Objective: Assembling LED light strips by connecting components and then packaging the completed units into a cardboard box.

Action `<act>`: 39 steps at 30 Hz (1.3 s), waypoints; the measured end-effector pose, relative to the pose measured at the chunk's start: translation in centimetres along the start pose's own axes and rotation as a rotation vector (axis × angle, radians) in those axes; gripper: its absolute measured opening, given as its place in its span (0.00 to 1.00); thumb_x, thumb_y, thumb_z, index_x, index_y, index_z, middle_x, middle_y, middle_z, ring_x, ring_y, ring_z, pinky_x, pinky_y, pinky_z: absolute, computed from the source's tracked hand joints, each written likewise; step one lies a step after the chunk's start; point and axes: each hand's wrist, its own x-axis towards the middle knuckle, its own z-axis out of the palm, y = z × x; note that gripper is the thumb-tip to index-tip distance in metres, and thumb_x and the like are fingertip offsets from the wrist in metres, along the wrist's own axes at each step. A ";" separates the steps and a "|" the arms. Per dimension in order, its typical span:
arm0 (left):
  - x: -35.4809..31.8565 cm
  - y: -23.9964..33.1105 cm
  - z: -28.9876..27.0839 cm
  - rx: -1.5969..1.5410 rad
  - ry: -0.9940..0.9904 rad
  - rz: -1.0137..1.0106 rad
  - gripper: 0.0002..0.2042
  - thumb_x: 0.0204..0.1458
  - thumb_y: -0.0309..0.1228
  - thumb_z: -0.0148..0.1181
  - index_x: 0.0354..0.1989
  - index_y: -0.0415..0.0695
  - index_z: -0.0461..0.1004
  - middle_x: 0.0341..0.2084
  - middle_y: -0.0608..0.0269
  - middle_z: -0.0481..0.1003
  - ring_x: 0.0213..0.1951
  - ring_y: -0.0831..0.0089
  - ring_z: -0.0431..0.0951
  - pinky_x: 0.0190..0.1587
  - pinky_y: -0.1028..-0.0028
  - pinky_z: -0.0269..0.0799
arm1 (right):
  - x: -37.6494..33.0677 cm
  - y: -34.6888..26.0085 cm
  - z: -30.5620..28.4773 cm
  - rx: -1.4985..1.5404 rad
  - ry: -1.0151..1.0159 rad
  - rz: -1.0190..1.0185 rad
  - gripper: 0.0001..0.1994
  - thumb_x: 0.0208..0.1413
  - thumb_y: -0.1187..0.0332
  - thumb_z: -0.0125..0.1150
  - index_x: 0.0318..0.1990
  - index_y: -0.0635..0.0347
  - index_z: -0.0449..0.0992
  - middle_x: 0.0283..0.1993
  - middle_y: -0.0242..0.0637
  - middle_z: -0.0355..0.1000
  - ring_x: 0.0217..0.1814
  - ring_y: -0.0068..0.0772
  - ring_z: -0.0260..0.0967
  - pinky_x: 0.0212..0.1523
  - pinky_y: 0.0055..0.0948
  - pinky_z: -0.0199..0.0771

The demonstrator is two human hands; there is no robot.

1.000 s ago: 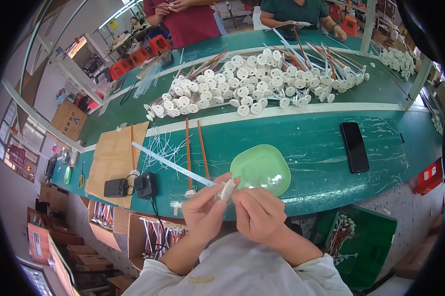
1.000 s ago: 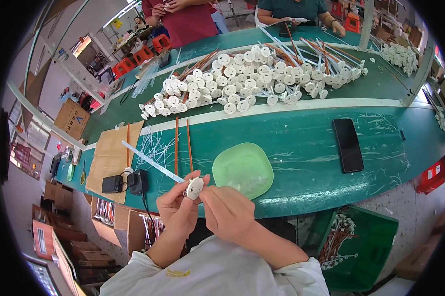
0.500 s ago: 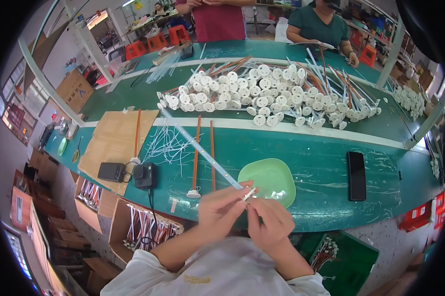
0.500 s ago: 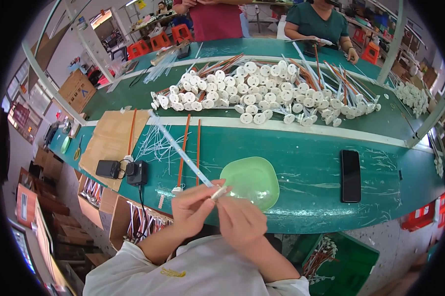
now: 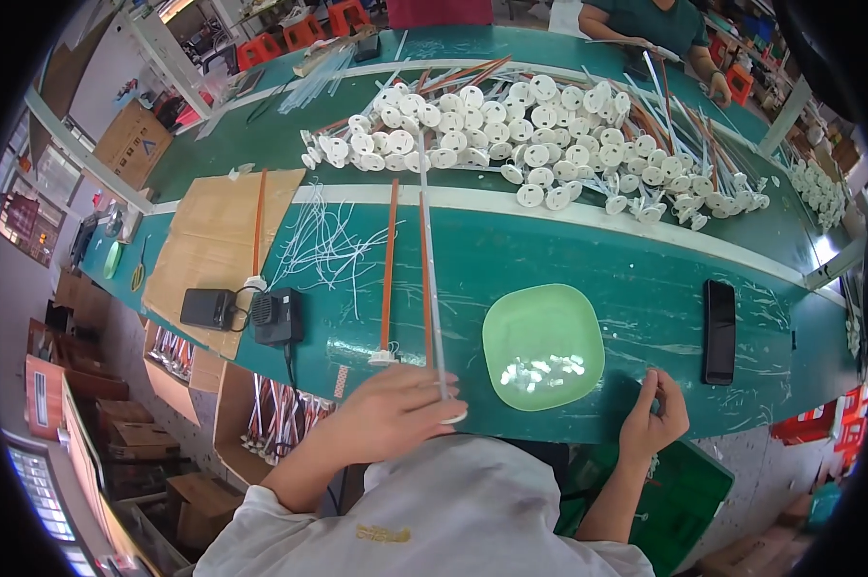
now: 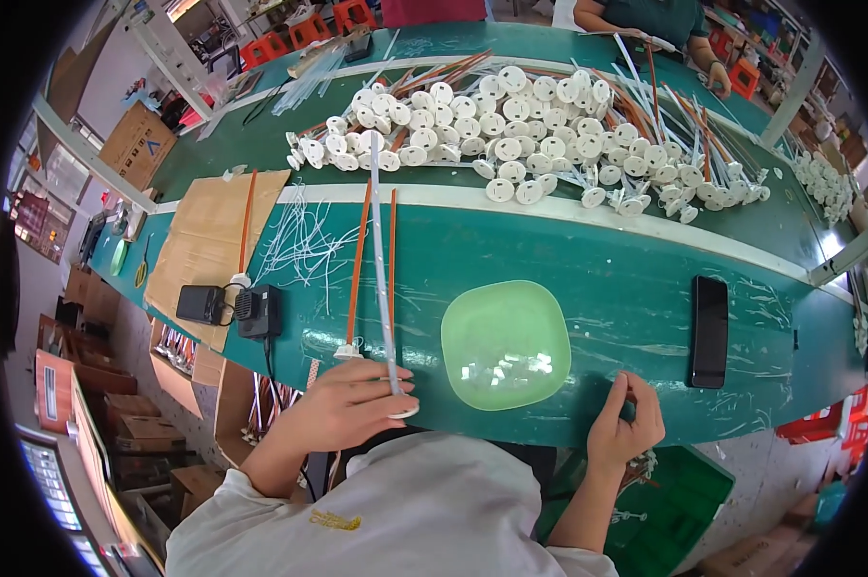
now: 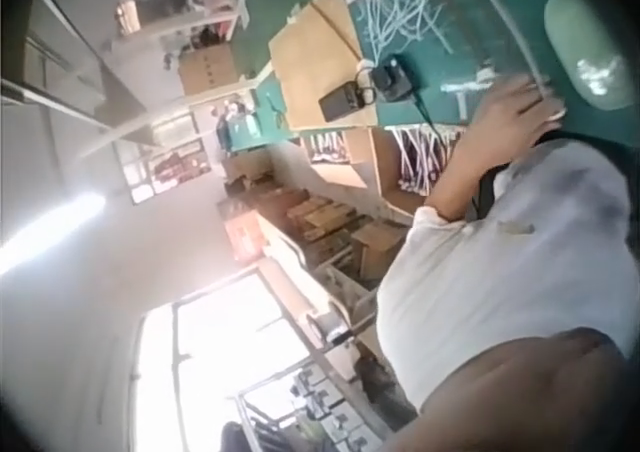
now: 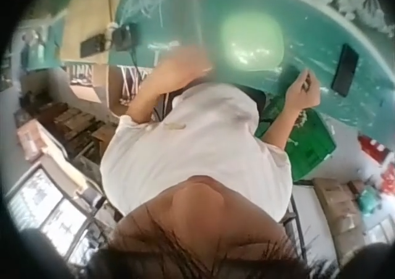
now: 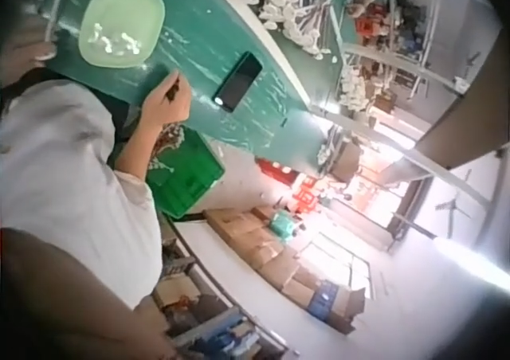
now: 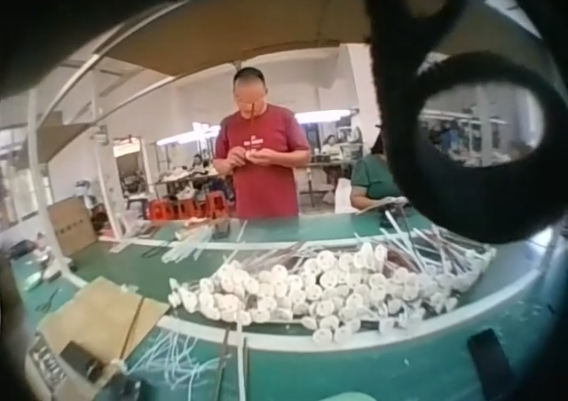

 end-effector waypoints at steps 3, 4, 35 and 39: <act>0.8 -0.4 0.8 0.017 -0.044 0.036 0.16 0.40 0.30 0.73 0.40 0.45 0.79 0.35 0.64 0.79 0.46 0.61 0.79 0.41 0.66 0.75 | -0.3 0.2 -0.1 0.012 0.000 0.004 0.05 0.58 0.77 0.61 0.36 0.72 0.78 0.31 0.39 0.77 0.31 0.23 0.73 0.33 0.22 0.75; 1.1 -0.5 0.8 0.017 -0.040 0.042 0.16 0.40 0.30 0.73 0.40 0.45 0.79 0.35 0.64 0.79 0.46 0.61 0.79 0.41 0.66 0.75 | -0.3 0.3 -0.1 0.010 -0.020 0.020 0.05 0.58 0.77 0.61 0.36 0.72 0.78 0.31 0.38 0.77 0.32 0.23 0.73 0.34 0.22 0.75; 1.8 1.1 1.4 -0.124 0.152 -0.228 0.20 0.49 0.23 0.66 0.53 0.40 0.76 0.38 0.48 0.81 0.31 0.64 0.84 0.31 0.73 0.78 | -1.5 -8.4 -0.4 0.212 -0.284 -0.147 0.03 0.46 0.78 0.65 0.26 0.62 0.77 0.29 0.41 0.77 0.28 0.41 0.74 0.34 0.30 0.75; 1.8 2.1 2.3 -0.381 0.345 -0.218 0.22 0.50 0.21 0.64 0.56 0.38 0.74 0.36 0.49 0.81 0.27 0.65 0.82 0.29 0.75 0.75 | -1.5 -12.7 2.6 0.522 -0.346 -0.311 0.09 0.40 0.78 0.70 0.31 0.60 0.79 0.29 0.37 0.77 0.26 0.36 0.76 0.28 0.27 0.76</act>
